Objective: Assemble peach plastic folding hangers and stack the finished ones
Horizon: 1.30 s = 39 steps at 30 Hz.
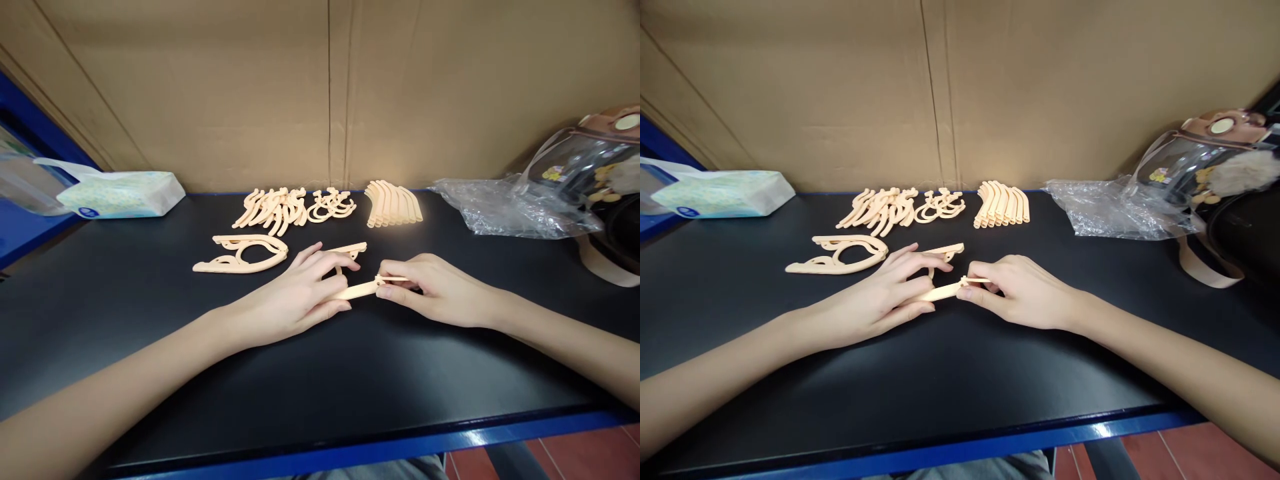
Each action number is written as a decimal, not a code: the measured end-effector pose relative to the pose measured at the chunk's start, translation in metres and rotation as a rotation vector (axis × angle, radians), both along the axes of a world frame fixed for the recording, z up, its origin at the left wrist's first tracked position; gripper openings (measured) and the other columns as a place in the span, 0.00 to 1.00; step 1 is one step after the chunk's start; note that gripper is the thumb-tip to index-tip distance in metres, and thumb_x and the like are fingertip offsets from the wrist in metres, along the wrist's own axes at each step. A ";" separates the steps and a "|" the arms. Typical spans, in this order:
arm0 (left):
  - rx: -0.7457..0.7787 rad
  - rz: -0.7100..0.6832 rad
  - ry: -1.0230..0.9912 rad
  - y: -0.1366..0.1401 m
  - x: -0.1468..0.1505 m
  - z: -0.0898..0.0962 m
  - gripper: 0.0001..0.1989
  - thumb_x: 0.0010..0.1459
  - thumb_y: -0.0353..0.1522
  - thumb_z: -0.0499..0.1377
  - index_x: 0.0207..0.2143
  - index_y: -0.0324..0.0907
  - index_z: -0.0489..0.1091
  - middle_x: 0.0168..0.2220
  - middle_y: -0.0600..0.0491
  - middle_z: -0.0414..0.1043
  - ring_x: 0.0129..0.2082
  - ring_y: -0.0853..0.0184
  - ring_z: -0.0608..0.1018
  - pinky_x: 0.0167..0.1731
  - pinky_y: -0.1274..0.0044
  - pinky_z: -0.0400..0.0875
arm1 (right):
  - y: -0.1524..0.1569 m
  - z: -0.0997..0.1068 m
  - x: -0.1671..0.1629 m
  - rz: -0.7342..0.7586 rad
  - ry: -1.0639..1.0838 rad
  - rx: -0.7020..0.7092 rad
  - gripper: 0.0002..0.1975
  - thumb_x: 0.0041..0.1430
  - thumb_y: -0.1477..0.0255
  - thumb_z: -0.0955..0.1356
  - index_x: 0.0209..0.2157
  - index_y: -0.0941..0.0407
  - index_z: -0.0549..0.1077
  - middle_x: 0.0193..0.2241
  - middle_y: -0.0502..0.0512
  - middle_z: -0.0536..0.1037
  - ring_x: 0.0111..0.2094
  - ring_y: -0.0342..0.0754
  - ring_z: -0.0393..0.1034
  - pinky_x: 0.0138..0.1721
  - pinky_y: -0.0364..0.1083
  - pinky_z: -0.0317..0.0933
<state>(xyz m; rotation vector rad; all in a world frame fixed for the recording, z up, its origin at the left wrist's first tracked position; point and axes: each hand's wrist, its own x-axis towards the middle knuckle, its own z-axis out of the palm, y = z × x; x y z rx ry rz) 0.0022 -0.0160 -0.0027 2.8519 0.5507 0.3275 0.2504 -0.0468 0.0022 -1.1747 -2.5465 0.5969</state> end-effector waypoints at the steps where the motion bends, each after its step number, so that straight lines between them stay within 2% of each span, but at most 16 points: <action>1: 0.002 -0.003 0.001 0.000 0.000 0.000 0.09 0.67 0.35 0.48 0.38 0.42 0.66 0.58 0.47 0.61 0.61 0.62 0.62 0.66 0.58 0.42 | 0.001 -0.001 0.000 0.014 -0.012 0.013 0.18 0.68 0.59 0.57 0.26 0.53 0.55 0.18 0.43 0.56 0.19 0.41 0.50 0.24 0.43 0.44; 5: 0.007 -0.019 0.001 0.000 -0.001 -0.001 0.10 0.68 0.35 0.48 0.37 0.42 0.65 0.57 0.46 0.61 0.61 0.62 0.62 0.66 0.58 0.42 | 0.000 -0.003 0.003 0.047 -0.102 0.109 0.18 0.69 0.59 0.54 0.27 0.53 0.55 0.20 0.45 0.61 0.19 0.41 0.53 0.24 0.43 0.43; 13: 0.026 -0.031 0.005 0.000 0.000 -0.001 0.10 0.68 0.35 0.48 0.37 0.42 0.65 0.57 0.45 0.61 0.62 0.62 0.61 0.65 0.58 0.43 | -0.001 -0.005 0.004 0.060 -0.302 0.444 0.22 0.70 0.58 0.50 0.28 0.55 0.61 0.20 0.48 0.70 0.17 0.42 0.58 0.21 0.44 0.41; 19: 0.018 -0.032 0.007 0.001 0.001 0.000 0.10 0.68 0.34 0.47 0.38 0.41 0.66 0.57 0.45 0.62 0.61 0.61 0.62 0.65 0.57 0.43 | 0.000 -0.007 0.005 0.086 -0.354 0.669 0.24 0.71 0.61 0.50 0.27 0.56 0.64 0.19 0.48 0.70 0.16 0.41 0.59 0.20 0.43 0.41; 27: 0.010 -0.023 0.021 0.001 0.002 0.001 0.11 0.68 0.34 0.47 0.40 0.41 0.67 0.57 0.46 0.62 0.61 0.61 0.62 0.65 0.57 0.43 | 0.000 -0.007 0.004 0.103 -0.391 0.887 0.23 0.71 0.63 0.53 0.26 0.56 0.66 0.20 0.48 0.69 0.19 0.42 0.62 0.23 0.44 0.48; 33: -0.005 -0.021 0.017 0.001 0.001 0.001 0.11 0.68 0.34 0.47 0.43 0.42 0.68 0.56 0.47 0.63 0.60 0.62 0.63 0.65 0.58 0.43 | -0.001 -0.006 0.002 0.082 -0.386 0.936 0.21 0.70 0.63 0.56 0.25 0.56 0.67 0.20 0.49 0.69 0.21 0.43 0.61 0.26 0.44 0.49; 39: -0.024 -0.016 0.005 0.000 0.001 0.002 0.11 0.68 0.34 0.47 0.44 0.42 0.68 0.56 0.47 0.63 0.59 0.62 0.63 0.65 0.59 0.44 | -0.002 -0.006 0.000 0.038 -0.269 0.770 0.20 0.69 0.64 0.57 0.25 0.56 0.66 0.21 0.47 0.68 0.22 0.41 0.60 0.24 0.43 0.48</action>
